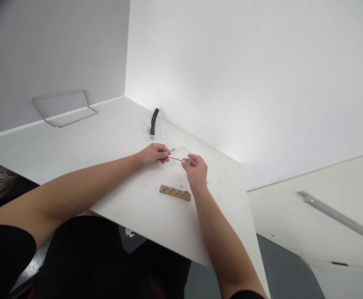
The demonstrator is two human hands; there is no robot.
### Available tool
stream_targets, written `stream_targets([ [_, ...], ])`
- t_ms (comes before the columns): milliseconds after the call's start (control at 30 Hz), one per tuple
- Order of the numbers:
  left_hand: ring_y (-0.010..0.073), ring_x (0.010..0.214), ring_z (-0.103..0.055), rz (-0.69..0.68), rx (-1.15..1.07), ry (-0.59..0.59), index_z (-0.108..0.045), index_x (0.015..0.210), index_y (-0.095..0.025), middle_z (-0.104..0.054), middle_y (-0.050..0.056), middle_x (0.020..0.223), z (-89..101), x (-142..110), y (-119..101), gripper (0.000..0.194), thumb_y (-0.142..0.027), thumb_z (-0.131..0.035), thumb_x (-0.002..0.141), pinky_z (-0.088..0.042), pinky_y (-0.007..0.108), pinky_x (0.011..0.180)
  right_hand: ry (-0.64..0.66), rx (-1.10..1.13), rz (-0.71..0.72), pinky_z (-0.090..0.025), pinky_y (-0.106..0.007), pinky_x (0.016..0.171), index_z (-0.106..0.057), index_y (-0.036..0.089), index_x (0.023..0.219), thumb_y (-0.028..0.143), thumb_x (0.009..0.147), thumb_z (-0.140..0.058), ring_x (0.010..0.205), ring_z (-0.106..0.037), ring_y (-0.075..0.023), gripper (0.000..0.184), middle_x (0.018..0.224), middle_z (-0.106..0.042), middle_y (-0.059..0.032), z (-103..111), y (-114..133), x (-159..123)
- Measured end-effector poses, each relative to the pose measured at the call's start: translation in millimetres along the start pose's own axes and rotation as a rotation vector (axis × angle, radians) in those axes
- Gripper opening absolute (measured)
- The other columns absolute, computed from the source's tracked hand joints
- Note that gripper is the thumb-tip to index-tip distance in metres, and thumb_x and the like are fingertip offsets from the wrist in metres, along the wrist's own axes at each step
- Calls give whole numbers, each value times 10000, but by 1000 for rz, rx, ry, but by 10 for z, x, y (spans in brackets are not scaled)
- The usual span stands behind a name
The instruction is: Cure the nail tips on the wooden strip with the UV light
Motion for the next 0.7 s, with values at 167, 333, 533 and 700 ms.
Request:
stream_targets([
  [167, 72, 506, -536, 2, 3, 10, -571, 776, -105, -636, 33, 616, 1, -12, -2, 112, -190, -591, 706, -428, 227, 568, -11, 45, -7, -466, -307, 662, -549, 185, 913, 296, 590, -681, 642, -574, -123, 366, 754, -652, -19, -8, 6, 19],
  [333, 74, 522, -539, 2, 26, 43, -577, 780, -113, -640, 35, 635, -5, -34, -9, 120, -215, -585, 718, -434, 233, 588, -4, 105, -26, -457, -311, 686, -552, 186, 886, 258, 570, -683, 653, -580, -124, 350, 719, -647, -1, -25, 10, 22],
  [533, 83, 537, -553, -4, -1, 56, -583, 787, -120, -636, 30, 642, 0, -46, -17, 169, -260, -616, 699, -446, 235, 596, 49, 193, -18, -451, -323, 729, -555, 193, 907, 253, 586, -687, 667, -586, -123, 352, 713, -653, 5, -59, 26, 46],
  [700, 88, 522, -554, -1, -32, 23, -582, 781, -130, -628, 18, 617, 10, -53, -28, 191, -279, -639, 676, -451, 237, 578, 95, 341, -44, -443, -329, 769, -548, 201, 922, 250, 581, -695, 695, -596, -125, 375, 725, -654, 12, -106, -19, 87],
])
Point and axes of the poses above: each hand's wrist, its own x-axis towards the middle knuckle, its own z-axis out of the back of the hand, y = z × x, the point moved 10 cm from there along x, towards the middle knuckle
